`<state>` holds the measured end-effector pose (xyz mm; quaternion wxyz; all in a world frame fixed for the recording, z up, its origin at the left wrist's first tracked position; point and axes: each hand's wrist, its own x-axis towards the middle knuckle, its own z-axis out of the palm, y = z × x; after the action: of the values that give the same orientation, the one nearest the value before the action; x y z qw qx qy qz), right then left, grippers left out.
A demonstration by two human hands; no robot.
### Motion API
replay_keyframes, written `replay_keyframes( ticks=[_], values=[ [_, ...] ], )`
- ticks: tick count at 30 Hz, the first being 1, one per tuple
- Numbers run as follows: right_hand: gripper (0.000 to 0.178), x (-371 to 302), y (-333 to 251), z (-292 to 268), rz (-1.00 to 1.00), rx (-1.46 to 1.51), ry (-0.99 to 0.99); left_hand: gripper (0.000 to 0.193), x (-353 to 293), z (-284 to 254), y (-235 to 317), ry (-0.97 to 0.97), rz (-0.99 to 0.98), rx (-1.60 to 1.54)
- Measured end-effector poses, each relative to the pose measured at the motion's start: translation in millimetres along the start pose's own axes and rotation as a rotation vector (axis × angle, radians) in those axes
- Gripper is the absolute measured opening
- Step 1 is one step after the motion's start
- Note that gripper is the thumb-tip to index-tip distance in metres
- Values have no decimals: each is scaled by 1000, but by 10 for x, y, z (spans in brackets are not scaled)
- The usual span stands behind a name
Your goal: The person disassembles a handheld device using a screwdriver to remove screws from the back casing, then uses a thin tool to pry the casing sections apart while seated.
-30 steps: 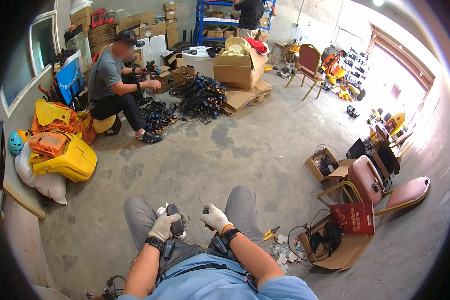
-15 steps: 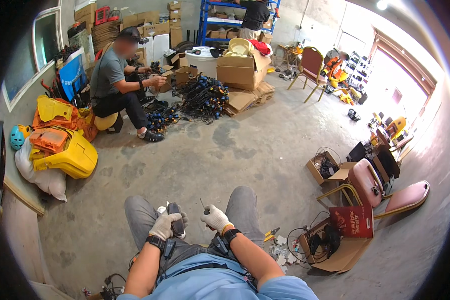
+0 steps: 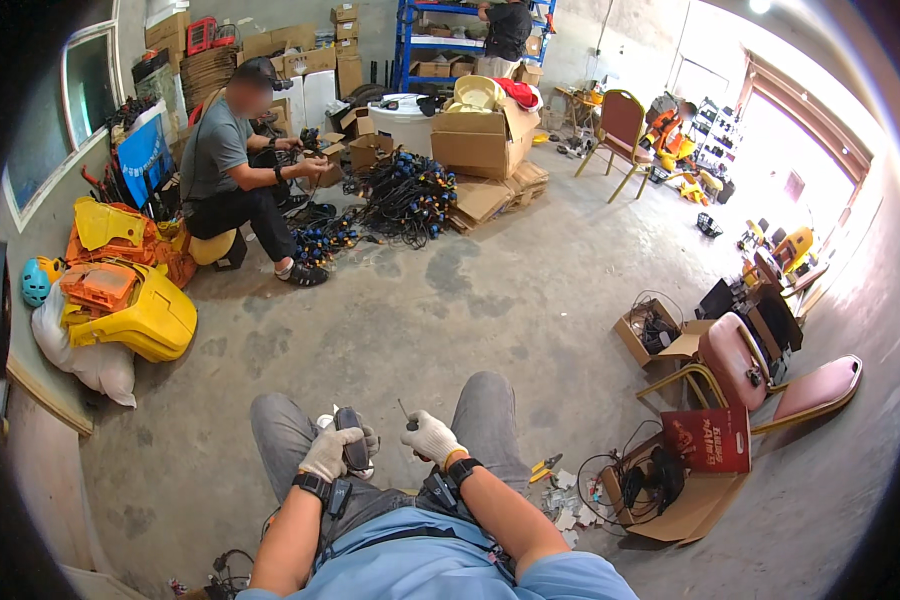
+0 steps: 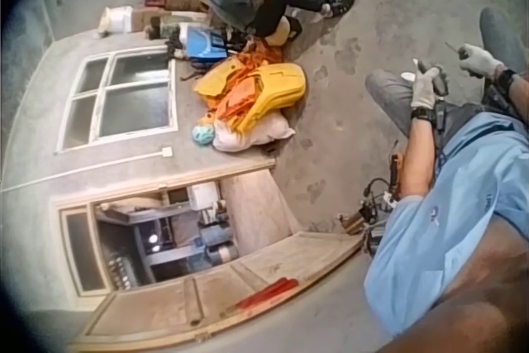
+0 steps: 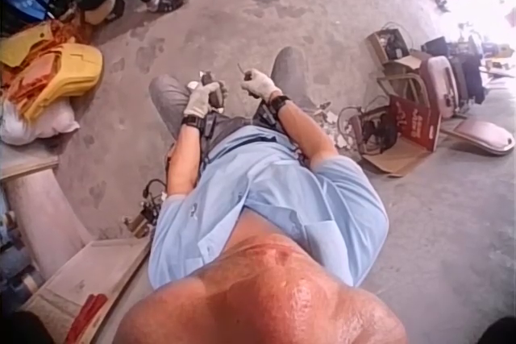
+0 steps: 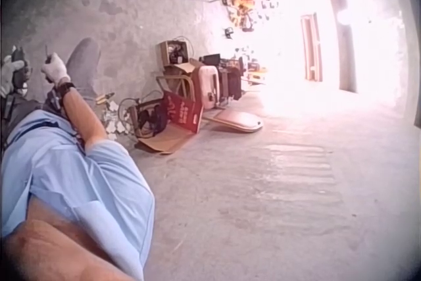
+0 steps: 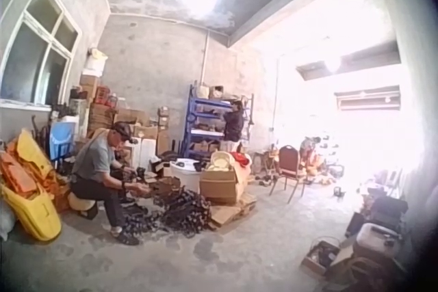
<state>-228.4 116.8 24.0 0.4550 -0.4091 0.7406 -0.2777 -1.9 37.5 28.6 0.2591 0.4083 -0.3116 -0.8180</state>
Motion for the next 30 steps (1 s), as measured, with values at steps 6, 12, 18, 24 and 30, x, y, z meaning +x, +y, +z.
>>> replay_keyframes(
  ticks=[6, 12, 18, 24, 30],
  values=[
    [59, -39, -22, 17, -15, -2, 15, 42, 39, -58, -34, -17, -14, -2],
    [60, -92, -7, 67, 13, -40, -28, 37, -104, -81, -61, -8, 21, 49],
    [40, -90, -81, 23, 11, -25, 16, 39, -62, -86, -41, 7, 44, 177],
    [55, 56, -67, -51, 15, -42, 56, 36, -9, 98, 110, 0, 35, 65],
    [55, -2, -92, 10, 35, -49, 49, 37, -41, 113, 34, -40, 26, 65]
  ],
)
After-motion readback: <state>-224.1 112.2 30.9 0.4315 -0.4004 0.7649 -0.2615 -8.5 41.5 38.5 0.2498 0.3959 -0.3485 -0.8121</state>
